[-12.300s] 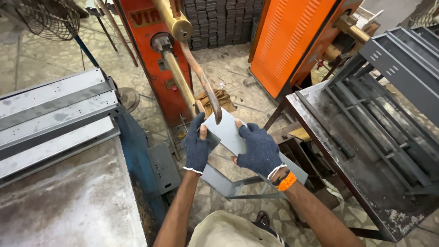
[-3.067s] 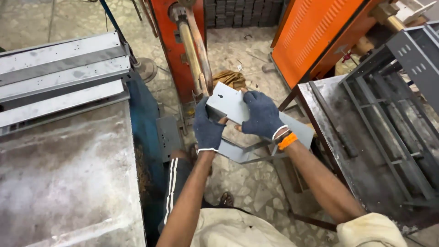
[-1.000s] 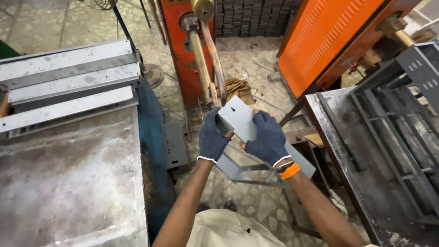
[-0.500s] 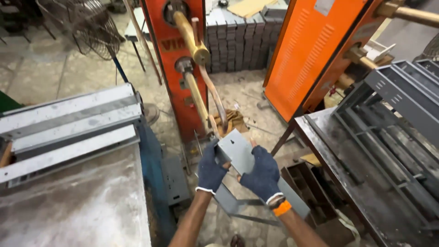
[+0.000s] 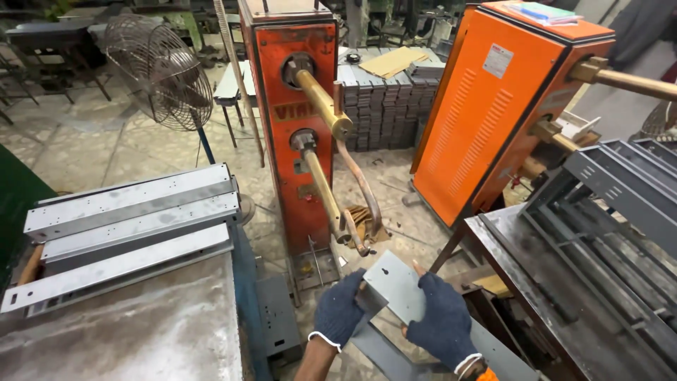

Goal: The person spot welds painted sheet metal parts using a pedestal spot welding machine, holding each part under the copper electrodes and triggering welds that produce sparks. They reposition and flip the parts to weld multiple points, then set finished parts on the table and pick up new ones.

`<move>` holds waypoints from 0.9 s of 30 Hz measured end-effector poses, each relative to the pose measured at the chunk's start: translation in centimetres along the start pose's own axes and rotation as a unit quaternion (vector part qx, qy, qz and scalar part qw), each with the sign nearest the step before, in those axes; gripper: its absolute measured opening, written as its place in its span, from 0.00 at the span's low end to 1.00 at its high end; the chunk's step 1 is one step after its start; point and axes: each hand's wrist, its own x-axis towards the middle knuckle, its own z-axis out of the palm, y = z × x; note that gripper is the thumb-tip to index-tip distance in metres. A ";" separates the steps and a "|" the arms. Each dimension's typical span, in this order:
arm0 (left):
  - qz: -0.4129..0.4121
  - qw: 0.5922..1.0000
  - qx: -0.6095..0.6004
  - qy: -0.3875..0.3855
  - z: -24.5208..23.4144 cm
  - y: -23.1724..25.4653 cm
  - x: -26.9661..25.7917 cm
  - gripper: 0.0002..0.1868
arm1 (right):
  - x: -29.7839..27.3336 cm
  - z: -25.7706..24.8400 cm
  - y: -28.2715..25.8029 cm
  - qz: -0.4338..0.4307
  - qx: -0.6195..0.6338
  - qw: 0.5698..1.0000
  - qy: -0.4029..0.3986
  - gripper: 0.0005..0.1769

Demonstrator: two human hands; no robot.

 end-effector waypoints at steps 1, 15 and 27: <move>0.001 1.000 -0.001 -0.001 0.4 -0.4 -0.4 0.27 | -0.2 -0.1 -0.2 0.001 -0.001 1.000 0.001 0.69; -0.250 0.959 -0.046 0.123 7.7 -10.9 -9.2 0.17 | -3.8 -2.8 -0.5 -0.025 -0.014 0.999 0.036 0.64; -0.200 0.916 -0.116 0.328 4.3 -4.1 -3.4 0.27 | -4.1 -11.2 4.0 -0.041 0.309 0.950 -0.038 0.75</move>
